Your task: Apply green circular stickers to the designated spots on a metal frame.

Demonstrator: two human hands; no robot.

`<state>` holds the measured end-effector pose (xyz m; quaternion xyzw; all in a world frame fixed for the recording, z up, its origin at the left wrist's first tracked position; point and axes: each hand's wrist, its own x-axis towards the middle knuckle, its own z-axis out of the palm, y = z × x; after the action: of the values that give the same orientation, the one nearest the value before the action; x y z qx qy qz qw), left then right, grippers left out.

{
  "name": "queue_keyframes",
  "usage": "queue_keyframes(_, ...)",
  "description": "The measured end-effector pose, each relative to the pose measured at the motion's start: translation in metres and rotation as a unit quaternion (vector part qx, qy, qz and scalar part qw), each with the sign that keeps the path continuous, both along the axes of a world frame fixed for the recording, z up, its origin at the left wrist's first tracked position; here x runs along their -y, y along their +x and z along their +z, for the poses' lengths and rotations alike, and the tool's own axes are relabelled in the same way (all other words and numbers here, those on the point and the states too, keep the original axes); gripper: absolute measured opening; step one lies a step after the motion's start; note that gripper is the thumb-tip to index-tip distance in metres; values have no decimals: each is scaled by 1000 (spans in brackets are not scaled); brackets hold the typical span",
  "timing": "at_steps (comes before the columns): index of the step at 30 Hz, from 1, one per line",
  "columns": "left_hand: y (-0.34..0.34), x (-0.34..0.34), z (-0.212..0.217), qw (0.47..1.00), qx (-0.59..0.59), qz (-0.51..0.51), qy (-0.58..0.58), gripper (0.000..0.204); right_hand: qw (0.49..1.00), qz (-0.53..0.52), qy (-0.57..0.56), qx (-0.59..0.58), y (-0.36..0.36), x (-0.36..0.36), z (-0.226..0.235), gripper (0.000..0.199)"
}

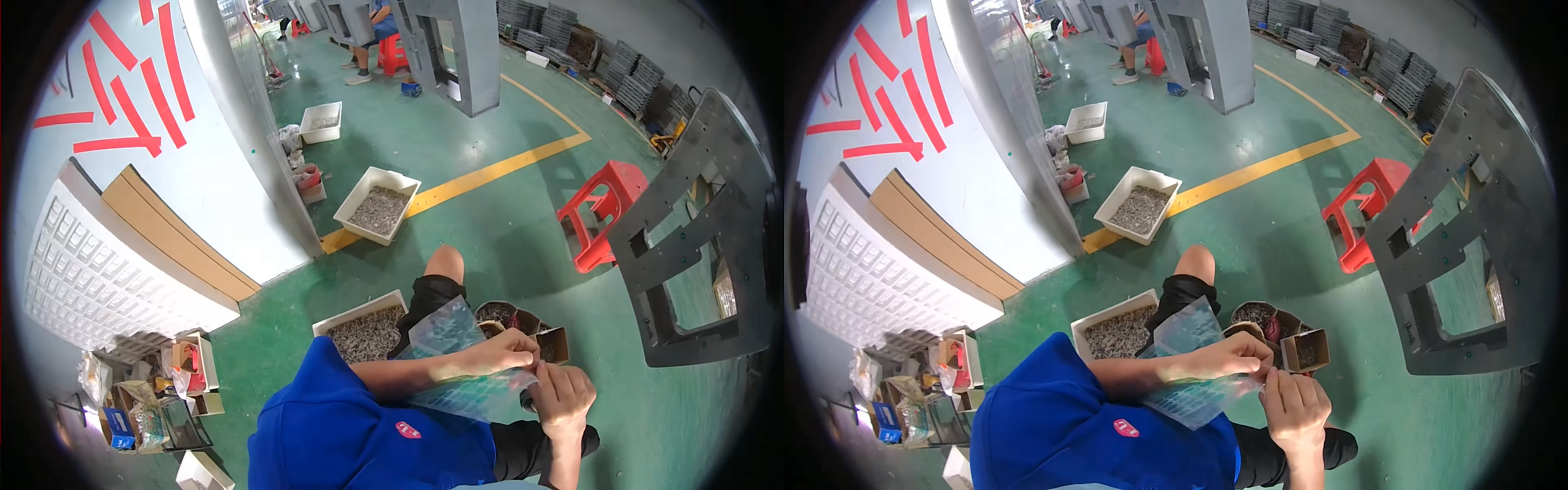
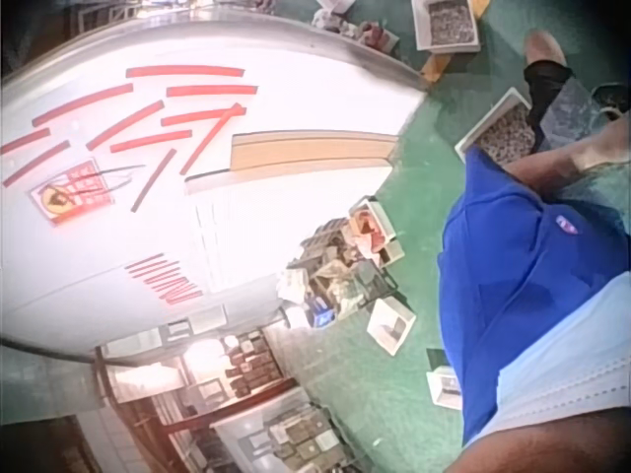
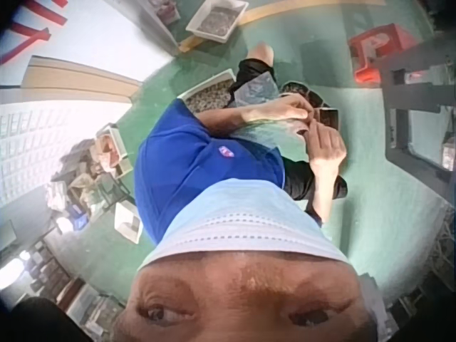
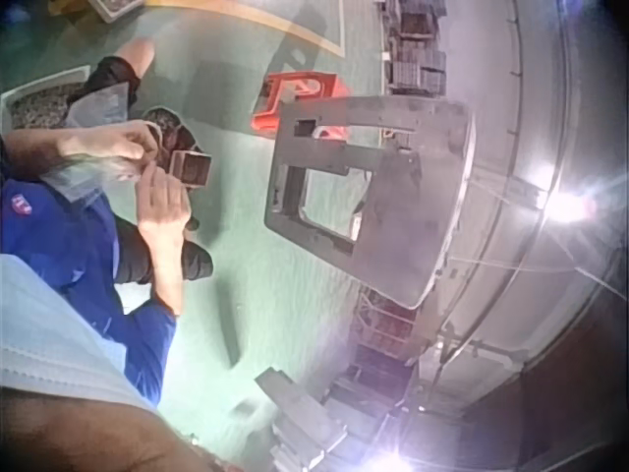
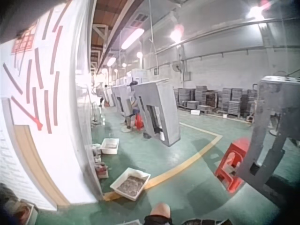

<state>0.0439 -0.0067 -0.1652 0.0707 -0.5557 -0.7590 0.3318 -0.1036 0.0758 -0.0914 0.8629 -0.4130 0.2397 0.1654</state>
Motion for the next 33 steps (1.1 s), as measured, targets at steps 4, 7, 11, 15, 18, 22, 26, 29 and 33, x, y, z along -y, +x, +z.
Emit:
queue_keyframes(4,3,1,5,998,60,-6,26,20,996,11,-34,-80,0,2,-4,24)
queue_keyframes(7,4,4,4,989,147,-10,26,19,993,6,-36,-114,2,4,-14,21)
queue_keyframes(11,-2,7,-19,986,160,5,52,19,990,4,-1,-138,4,8,-19,17)
queue_keyframes(15,-5,13,-36,985,167,3,49,19,991,3,-3,-131,1,11,-29,14)
queue_keyframes(18,-10,22,-51,982,184,3,41,19,988,-3,12,-152,1,13,-34,11)
queue_keyframes(22,-6,34,-56,986,167,11,-7,19,986,14,28,-161,2,22,-30,15)
queue_keyframes(26,-3,48,-32,979,200,-27,30,19,997,18,62,-50,-2,39,-20,25)
queue_keyframes(29,4,74,-20,970,223,-79,-55,21,998,12,64,6,-12,50,-21,27)
queue_keyframes(33,22,203,-4,902,310,204,-223,49,997,-49,52,21,-25,64,-15,27)
